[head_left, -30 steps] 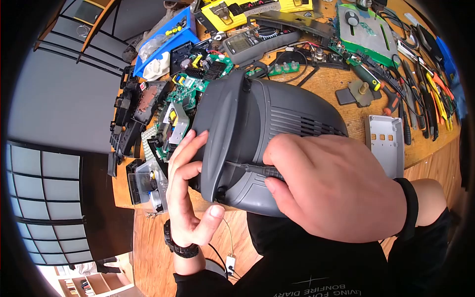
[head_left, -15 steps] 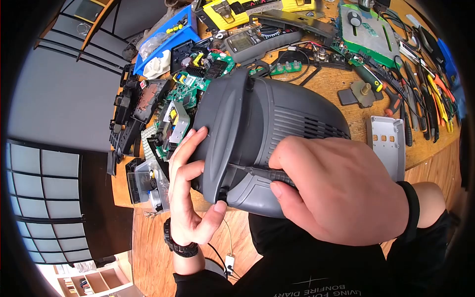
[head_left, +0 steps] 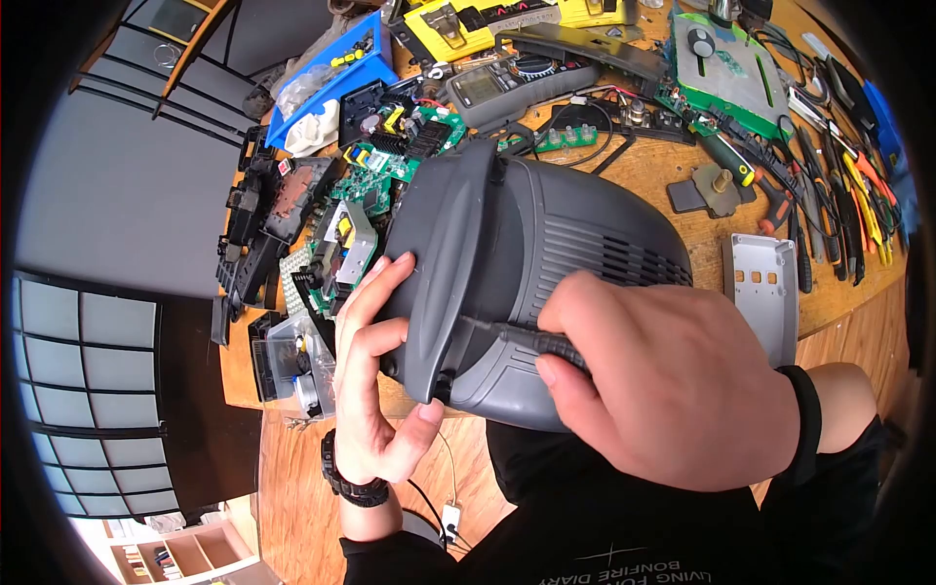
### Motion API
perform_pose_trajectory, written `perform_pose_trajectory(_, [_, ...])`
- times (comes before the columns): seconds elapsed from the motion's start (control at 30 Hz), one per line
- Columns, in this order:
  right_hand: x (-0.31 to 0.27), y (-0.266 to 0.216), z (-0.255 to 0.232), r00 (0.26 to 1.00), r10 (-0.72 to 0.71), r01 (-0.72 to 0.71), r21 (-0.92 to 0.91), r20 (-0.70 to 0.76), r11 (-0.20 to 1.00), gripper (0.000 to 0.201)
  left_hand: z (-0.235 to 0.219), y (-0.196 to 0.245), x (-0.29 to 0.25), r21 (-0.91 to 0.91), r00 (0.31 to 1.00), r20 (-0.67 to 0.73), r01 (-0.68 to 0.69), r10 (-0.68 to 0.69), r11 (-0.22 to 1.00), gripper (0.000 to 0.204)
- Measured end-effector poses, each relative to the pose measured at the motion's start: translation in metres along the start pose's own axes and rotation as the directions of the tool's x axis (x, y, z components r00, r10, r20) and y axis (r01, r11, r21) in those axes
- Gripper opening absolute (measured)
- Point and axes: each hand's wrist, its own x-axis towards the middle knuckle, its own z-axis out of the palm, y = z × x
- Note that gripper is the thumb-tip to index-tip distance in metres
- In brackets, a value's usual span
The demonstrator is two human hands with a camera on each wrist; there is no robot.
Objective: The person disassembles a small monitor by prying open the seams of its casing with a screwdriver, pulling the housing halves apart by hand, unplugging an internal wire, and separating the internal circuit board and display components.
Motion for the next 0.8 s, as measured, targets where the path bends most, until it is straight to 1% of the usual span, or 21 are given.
perform_pose_trajectory(0.13, [-0.0005,-0.002,0.0011,0.999,0.031,-0.031,0.002,-0.025,1.0,0.021,-0.0013,-0.0008,0.0001,0.01,1.0,0.01,-0.01,0.01,1.0,0.041])
perform_pose_trajectory(0.23, [-0.0024,-0.0036,0.0006,0.999,0.03,-0.029,0.034,-0.017,0.999,0.021,-0.0013,-0.0013,0.0005,0.028,1.0,0.012,-0.021,0.021,0.999,0.041])
perform_pose_trajectory(0.3, [-0.0035,-0.004,0.0,0.998,0.031,-0.026,0.101,-0.049,0.995,0.021,-0.0012,-0.001,0.0004,0.03,1.0,0.012,-0.02,0.02,0.999,0.041])
perform_pose_trajectory(0.33, [-0.0033,-0.0039,-0.0002,0.998,0.031,-0.026,0.099,-0.049,0.995,0.021,-0.0011,-0.0008,0.0007,0.033,1.0,0.013,-0.019,0.019,0.999,0.041])
perform_pose_trajectory(0.5, [-0.0012,-0.0009,0.0025,0.998,-0.01,0.017,0.118,-0.061,0.993,0.02,-0.0009,-0.0017,0.0001,0.027,1.0,0.015,-0.024,0.024,0.999,0.042])
perform_pose_trajectory(0.73, [-0.0026,-0.0006,0.001,0.999,0.009,-0.002,0.143,-0.044,0.99,0.021,0.0002,-0.0009,-0.0007,0.006,1.0,0.007,0.0,0.0,1.0,0.042])
perform_pose_trajectory(0.8, [-0.0033,-0.0006,-0.0005,1.0,0.023,-0.022,0.122,-0.008,0.992,0.021,-0.0008,-0.0011,-0.0001,0.018,1.0,0.015,-0.006,0.006,1.0,0.043])
